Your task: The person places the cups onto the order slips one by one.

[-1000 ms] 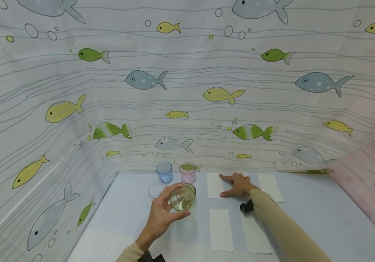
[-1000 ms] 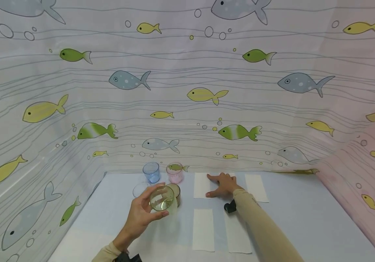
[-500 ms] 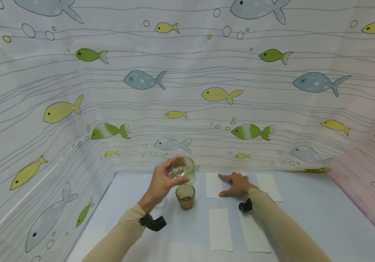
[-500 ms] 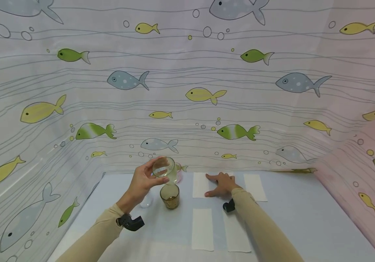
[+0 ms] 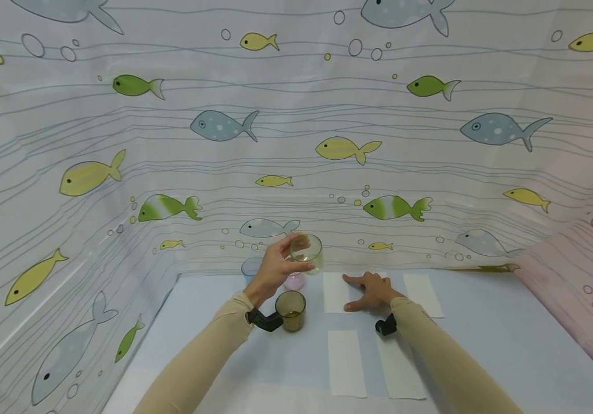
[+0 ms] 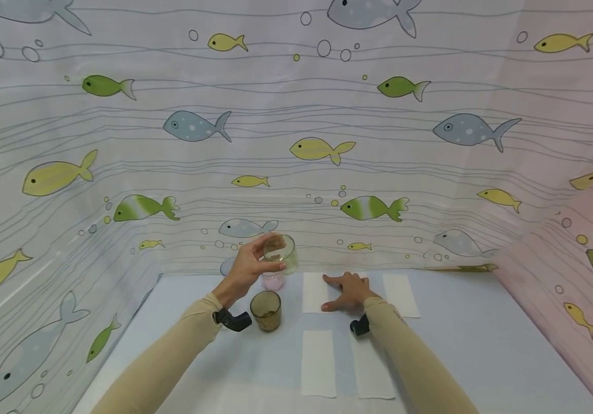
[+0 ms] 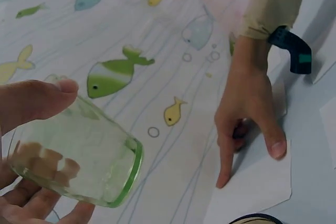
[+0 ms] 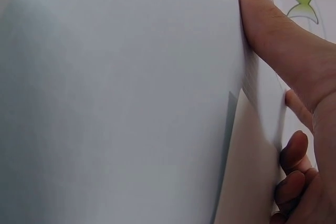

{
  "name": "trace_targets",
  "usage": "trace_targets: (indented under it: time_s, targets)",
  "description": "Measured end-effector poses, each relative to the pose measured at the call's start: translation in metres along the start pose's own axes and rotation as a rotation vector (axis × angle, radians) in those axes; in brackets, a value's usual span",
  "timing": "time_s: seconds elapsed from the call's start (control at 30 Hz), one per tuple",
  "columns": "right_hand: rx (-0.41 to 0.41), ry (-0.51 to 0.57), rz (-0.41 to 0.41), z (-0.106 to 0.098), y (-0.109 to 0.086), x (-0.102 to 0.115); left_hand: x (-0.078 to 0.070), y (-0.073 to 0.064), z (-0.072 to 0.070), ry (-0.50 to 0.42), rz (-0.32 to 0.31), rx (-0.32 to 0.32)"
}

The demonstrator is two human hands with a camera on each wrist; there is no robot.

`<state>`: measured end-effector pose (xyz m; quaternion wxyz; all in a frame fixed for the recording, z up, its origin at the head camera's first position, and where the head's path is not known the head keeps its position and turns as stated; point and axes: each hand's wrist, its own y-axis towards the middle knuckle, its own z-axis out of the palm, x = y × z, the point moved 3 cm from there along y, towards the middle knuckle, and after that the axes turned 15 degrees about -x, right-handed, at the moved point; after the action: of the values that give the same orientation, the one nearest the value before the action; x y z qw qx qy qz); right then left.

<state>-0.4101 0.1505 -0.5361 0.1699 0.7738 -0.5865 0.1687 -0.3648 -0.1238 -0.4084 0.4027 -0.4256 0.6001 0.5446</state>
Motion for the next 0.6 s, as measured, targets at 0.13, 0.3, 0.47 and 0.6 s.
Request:
trace_targets:
  time_s: [0.13, 0.3, 0.47, 0.6]
  targets:
    - [0.003, 0.004, 0.024, 0.000, 0.000, 0.000, 0.012, 0.004, 0.014, 0.036, -0.031, 0.029]
    - [-0.007, -0.004, 0.026, 0.002, 0.000, -0.002, 0.026, 0.005, 0.032, 0.046, -0.096, 0.076]
    - [-0.014, -0.009, 0.008, 0.003, 0.002, -0.004, 0.039, 0.005, 0.048, 0.118, -0.154, 0.069]
    - [-0.017, -0.015, 0.000, 0.003, 0.003, -0.004, 0.047, 0.007, 0.060, 0.184, -0.169, 0.063]
